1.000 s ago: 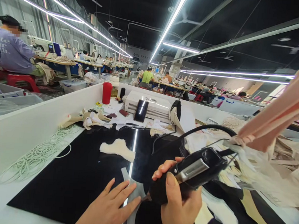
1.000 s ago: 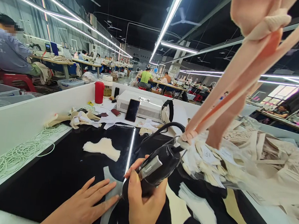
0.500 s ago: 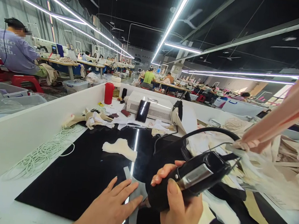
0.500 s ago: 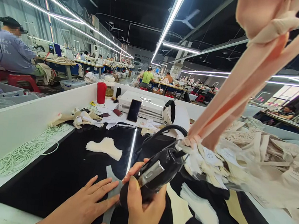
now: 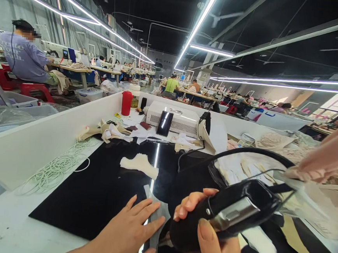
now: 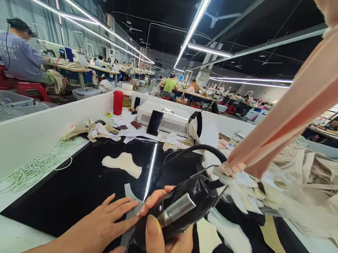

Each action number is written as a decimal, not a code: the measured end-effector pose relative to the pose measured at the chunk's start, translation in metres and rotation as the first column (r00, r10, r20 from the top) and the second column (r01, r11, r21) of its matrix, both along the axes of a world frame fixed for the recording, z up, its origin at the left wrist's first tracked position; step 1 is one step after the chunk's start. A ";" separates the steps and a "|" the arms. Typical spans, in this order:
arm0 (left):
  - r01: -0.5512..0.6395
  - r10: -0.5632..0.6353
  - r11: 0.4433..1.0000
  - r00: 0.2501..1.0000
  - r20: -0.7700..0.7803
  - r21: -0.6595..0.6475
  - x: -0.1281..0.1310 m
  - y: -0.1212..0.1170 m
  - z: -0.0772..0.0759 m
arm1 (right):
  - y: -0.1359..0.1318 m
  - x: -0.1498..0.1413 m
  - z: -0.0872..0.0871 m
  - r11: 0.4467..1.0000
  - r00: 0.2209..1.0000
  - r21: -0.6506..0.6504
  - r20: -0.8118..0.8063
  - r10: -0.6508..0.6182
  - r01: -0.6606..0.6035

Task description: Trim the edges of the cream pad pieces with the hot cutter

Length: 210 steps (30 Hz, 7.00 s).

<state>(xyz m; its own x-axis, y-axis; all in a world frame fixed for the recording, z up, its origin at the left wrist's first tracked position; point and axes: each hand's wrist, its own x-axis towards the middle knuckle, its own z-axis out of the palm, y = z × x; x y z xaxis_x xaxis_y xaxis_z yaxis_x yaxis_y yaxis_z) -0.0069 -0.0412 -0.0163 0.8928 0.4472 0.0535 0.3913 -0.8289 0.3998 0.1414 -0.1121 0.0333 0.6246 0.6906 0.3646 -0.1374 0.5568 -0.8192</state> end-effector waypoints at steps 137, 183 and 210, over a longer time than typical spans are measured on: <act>0.141 -0.126 0.974 0.988 0.093 -0.178 0.015 0.037 0.017 | 0.032 0.037 -0.009 0.981 0.980 0.023 0.054 -0.193 0.192; -0.147 0.212 0.966 0.922 0.324 -0.215 0.014 0.047 -0.012 | 0.027 0.079 0.011 0.882 0.783 -0.085 0.505 -0.363 0.464; -0.029 0.436 0.744 0.778 0.452 -0.668 0.006 0.056 0.004 | 0.043 0.061 -0.060 0.931 0.550 -0.366 0.778 0.304 0.003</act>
